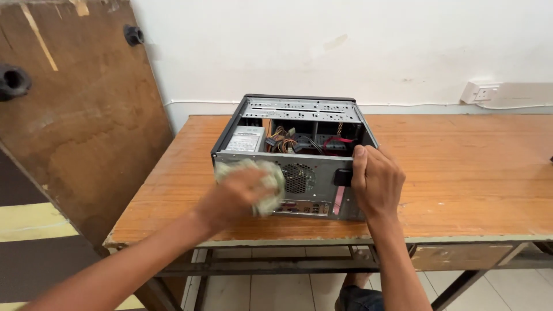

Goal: The person wipes the exterior and interior surfaces of an open desktop computer case using a light green cloth. They clean the top, sides, and back panels, including the fan grilles and power supply area, while holding the case steady with their other hand.

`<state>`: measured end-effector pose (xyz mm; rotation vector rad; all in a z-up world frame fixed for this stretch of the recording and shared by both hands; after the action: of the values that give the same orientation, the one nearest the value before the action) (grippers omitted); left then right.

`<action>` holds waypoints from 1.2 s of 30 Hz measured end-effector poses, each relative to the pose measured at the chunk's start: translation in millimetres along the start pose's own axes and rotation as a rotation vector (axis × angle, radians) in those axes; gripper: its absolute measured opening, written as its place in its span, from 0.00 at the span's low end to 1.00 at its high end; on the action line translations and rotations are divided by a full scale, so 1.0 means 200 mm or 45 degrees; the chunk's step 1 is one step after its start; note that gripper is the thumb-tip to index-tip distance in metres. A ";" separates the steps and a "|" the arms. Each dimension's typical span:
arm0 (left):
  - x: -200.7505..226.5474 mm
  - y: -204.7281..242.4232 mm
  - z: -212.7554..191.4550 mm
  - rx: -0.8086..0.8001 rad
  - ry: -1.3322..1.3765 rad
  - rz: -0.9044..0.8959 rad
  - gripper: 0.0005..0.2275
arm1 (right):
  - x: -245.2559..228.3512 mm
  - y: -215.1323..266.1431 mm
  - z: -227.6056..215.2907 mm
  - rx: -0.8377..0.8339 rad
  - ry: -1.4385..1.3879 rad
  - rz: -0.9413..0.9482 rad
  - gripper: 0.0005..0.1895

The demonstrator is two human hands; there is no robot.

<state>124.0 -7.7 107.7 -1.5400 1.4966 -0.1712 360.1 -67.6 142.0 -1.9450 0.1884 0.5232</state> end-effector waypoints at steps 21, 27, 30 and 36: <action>0.24 -0.05 0.30 -0.292 0.058 0.780 0.11 | -0.05 0.00 -0.05 0.064 -0.003 -0.028 0.26; 0.30 -0.20 0.13 -0.168 0.020 0.636 0.16 | -0.08 0.00 -0.06 0.059 0.000 -0.059 0.26; 0.20 -0.22 0.18 -0.179 -0.124 0.666 0.16 | -0.06 -0.01 -0.03 0.025 -0.012 -0.026 0.27; 0.13 -0.14 0.25 -0.150 -0.330 0.445 0.09 | -0.09 0.00 -0.05 0.031 -0.054 -0.061 0.26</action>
<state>184.6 -9.8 86.2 -1.3075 1.5577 0.3130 347.1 -78.6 152.5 -1.9082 0.1205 0.5277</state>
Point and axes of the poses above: each hand's wrist, its own y-axis away from the middle knuckle, its own z-axis out of the palm, x = y × z, the point moved 10 cm from there along -y, towards the middle knuckle, and after that the axes turned 12 degrees about z, right-handed, at the moved point
